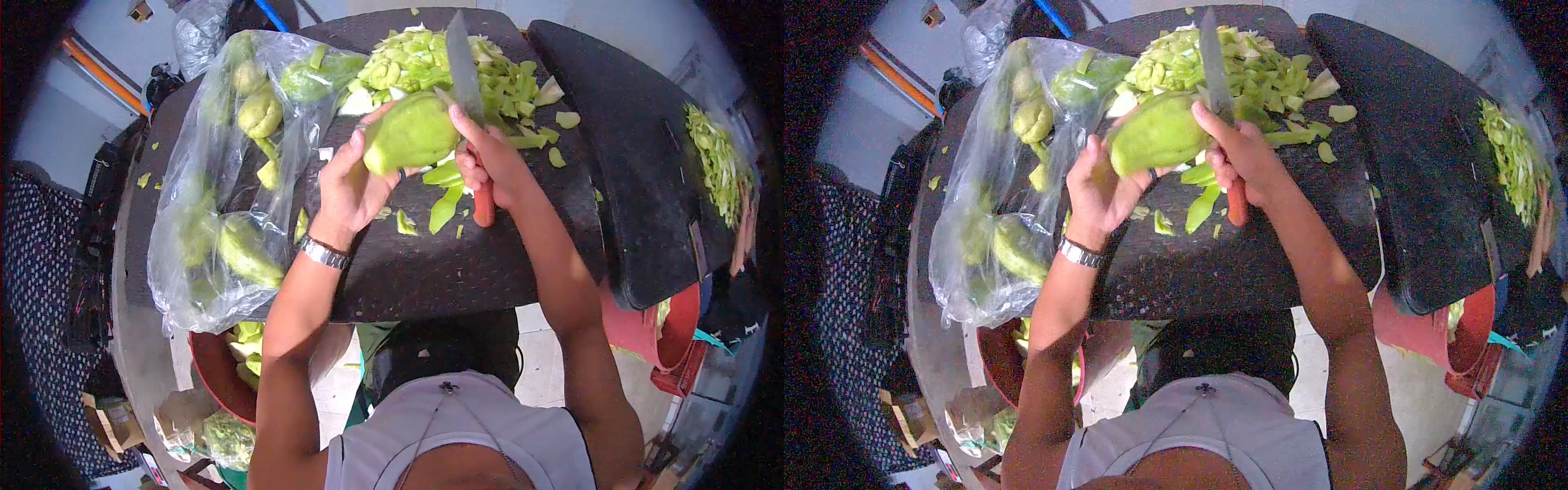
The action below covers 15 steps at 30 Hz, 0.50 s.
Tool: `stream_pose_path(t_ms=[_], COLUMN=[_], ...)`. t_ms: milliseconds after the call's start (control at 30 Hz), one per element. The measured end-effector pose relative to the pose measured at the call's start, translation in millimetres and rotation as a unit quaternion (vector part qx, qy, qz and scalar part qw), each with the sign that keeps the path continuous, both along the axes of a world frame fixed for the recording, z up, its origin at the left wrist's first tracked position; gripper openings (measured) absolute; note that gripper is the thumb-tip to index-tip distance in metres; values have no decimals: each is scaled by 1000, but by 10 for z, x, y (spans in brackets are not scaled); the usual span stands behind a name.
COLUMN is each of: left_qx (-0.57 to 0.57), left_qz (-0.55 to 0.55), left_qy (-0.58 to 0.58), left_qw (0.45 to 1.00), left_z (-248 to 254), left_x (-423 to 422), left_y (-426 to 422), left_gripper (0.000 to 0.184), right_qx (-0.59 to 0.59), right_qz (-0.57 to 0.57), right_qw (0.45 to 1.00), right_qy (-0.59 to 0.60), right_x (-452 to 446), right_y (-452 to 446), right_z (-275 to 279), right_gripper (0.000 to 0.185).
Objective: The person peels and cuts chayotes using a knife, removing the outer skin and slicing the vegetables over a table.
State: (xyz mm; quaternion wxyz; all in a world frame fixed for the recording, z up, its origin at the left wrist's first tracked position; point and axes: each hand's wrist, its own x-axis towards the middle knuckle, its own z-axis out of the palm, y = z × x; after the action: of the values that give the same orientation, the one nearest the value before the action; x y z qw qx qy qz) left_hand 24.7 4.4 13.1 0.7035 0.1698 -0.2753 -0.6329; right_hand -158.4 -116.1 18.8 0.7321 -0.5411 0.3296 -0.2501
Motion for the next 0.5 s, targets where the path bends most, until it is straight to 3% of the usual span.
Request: stream_pose_path(t_ms=[33,100,200,267,367,433,500], left_qx=[18,110,141,142,152,92,109], left_qz=[-37,-76,-101,-101,-59,-29,-18], left_qy=[42,-46,-96,-80,-50,-56,-101], left_qw=[998,990,980,981,985,994,989], left_z=[35,-43,-125,32,20,133,162], left_x=[-21,-75,-140,-148,-27,66,224], left_y=[8,-12,0,42,64,105,117], left_gripper=[64,66,67,66,62,59,56], right_qx=[-32,-103,-187,-190,-98,-96,-91], right_qz=[-13,-19,14,17,-79,-84,-93], right_qw=[999,994,982,981,991,992,991], right_qy=[2,8,36,46,54,23,-7], right_x=[-21,-66,-41,-12,56,28,-48], right_y=[-7,58,104,139,158,105,68], right_z=[6,132,148,121,114,127,128], right_gripper=[44,37,33,32,32,34,35])
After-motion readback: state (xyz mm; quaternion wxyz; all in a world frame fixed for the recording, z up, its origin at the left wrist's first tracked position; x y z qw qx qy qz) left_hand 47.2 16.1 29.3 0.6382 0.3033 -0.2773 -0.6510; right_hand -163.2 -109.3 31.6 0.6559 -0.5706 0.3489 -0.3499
